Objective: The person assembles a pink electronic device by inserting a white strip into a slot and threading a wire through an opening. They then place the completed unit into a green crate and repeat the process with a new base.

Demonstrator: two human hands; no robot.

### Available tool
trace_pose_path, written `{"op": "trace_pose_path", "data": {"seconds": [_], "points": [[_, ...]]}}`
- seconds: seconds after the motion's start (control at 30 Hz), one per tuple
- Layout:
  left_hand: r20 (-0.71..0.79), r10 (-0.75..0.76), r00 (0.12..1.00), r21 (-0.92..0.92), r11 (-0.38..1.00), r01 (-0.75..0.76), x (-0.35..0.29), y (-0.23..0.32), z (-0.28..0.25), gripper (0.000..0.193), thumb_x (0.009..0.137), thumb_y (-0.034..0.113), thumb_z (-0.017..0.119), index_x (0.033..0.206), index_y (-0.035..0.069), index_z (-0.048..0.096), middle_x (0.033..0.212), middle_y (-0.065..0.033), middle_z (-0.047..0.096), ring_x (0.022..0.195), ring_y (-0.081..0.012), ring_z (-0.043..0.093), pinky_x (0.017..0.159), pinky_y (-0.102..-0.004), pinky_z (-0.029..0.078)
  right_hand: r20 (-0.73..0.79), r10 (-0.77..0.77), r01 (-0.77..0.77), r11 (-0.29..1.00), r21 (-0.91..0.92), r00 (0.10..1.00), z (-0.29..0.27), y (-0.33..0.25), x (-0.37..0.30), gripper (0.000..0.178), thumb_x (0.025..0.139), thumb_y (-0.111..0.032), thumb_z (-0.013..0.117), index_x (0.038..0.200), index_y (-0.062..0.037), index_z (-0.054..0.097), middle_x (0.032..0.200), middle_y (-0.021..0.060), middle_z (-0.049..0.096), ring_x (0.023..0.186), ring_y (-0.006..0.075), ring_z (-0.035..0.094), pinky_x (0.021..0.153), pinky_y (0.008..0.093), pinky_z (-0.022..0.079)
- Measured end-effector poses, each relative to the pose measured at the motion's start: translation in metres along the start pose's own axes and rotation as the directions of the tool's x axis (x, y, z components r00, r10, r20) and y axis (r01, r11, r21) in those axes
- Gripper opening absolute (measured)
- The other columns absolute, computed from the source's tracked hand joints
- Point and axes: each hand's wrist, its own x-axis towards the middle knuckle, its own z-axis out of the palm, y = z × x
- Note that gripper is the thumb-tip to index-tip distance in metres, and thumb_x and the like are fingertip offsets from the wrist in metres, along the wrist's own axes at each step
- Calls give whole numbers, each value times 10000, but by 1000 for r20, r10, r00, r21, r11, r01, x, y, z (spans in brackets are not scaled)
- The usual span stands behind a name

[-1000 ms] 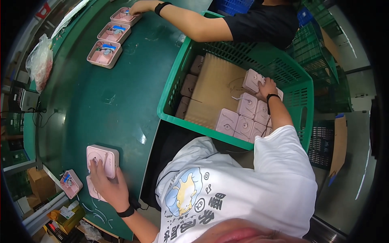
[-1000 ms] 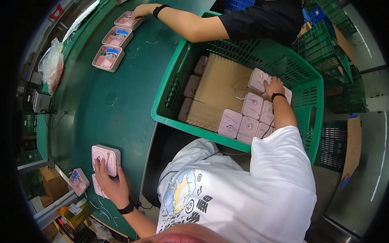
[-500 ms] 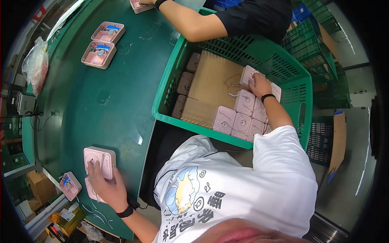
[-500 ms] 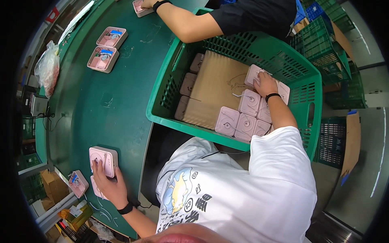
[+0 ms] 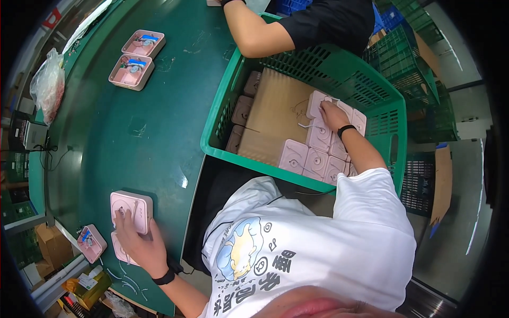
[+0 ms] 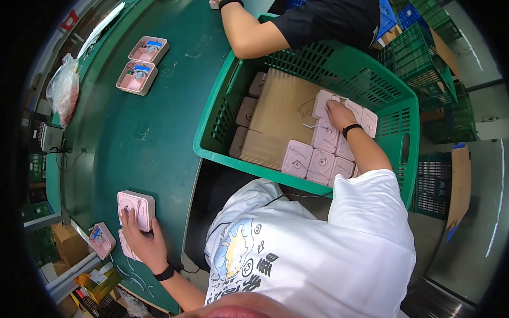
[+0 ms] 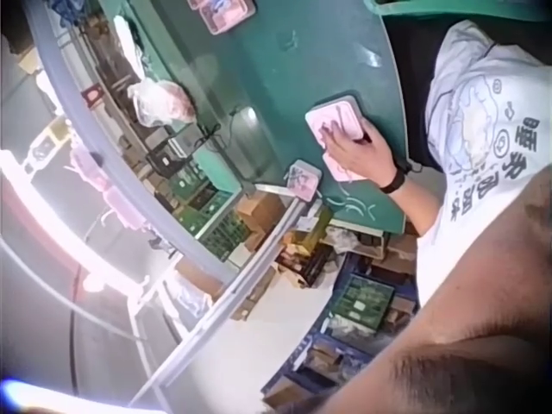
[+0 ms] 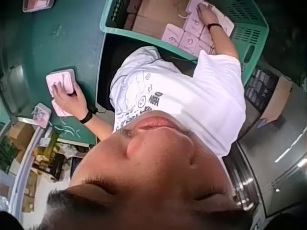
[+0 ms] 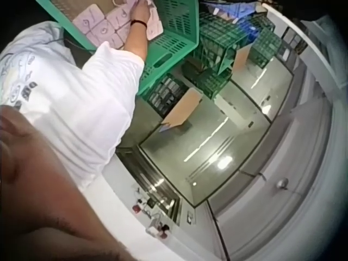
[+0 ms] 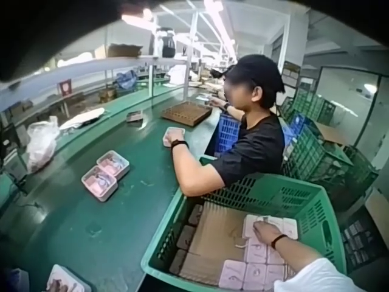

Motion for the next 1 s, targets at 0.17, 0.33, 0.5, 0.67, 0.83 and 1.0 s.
{"op": "trace_pose_path", "data": {"seconds": [0.17, 0.33, 0.5, 0.67, 0.83, 1.0], "points": [[8, -3, 1000, 9, 1000, 3, -2, 1, 1, 655, 934, 111, 852, 1549, 15, 647, 1733, -262, 549, 1589, -511, 511, 1303, -617, 399, -86, -16, 22, 998, 61, 996, -2, -39, 13, 233, 1163, -273, 588, 1277, -76, 637, 1283, 225, 745, 1147, 466, 739, 954, 577, 606], [11, -3, 1000, 11, 1000, 3, -4, -1, 0, 658, 935, 115, 851, 1552, 15, 646, 1740, -260, 544, 1595, -502, 509, 1305, -619, 395, -123, -167, 181, 977, 112, 978, -15, -96, 28, 233, 1109, -292, 662, 1187, -73, 669, 1216, 219, 772, 1102, 463, 753, 914, 572, 611], [-10, 27, 1000, 31, 999, -27, -1, -2, 1, 673, 971, 139, 847, 1601, 45, 629, 1757, -207, 541, 1566, -477, 539, 1291, -572, 416, 129, -227, 223, 974, 49, 965, -14, -118, 5, 279, 1050, -332, 691, 1158, -76, 666, 1109, 212, 787, 1042, 464, 763, 890, 598, 613], [-3, 34, 999, 39, 999, -34, -4, -5, 0, 668, 979, 156, 846, 1601, 48, 628, 1758, -203, 542, 1565, -473, 541, 1286, -569, 420, 172, -307, 311, 950, 2, 936, -6, -87, -31, 327, 1012, -383, 718, 1110, -77, 656, 1031, 200, 782, 924, 455, 775, 792, 590, 615], [-6, 29, 1000, 14, 999, -29, -4, -3, -1, 665, 979, 166, 841, 1599, 50, 629, 1755, -202, 546, 1559, -474, 545, 1280, -566, 425, 29, -293, 295, 950, -104, 956, 0, -66, -62, 387, 1049, -455, 703, 1134, -84, 635, 1009, 183, 771, 880, 431, 788, 727, 577, 610], [-19, 33, 999, 30, 999, -33, -4, -5, 1, 660, 972, 164, 839, 1589, 52, 635, 1750, -206, 551, 1550, -477, 548, 1280, -565, 425, 41, -212, 216, 964, -154, 976, 18, -70, -78, 401, 1117, -500, 652, 1164, -102, 631, 1000, 174, 754, 846, 415, 778, 716, 556, 602]]}}
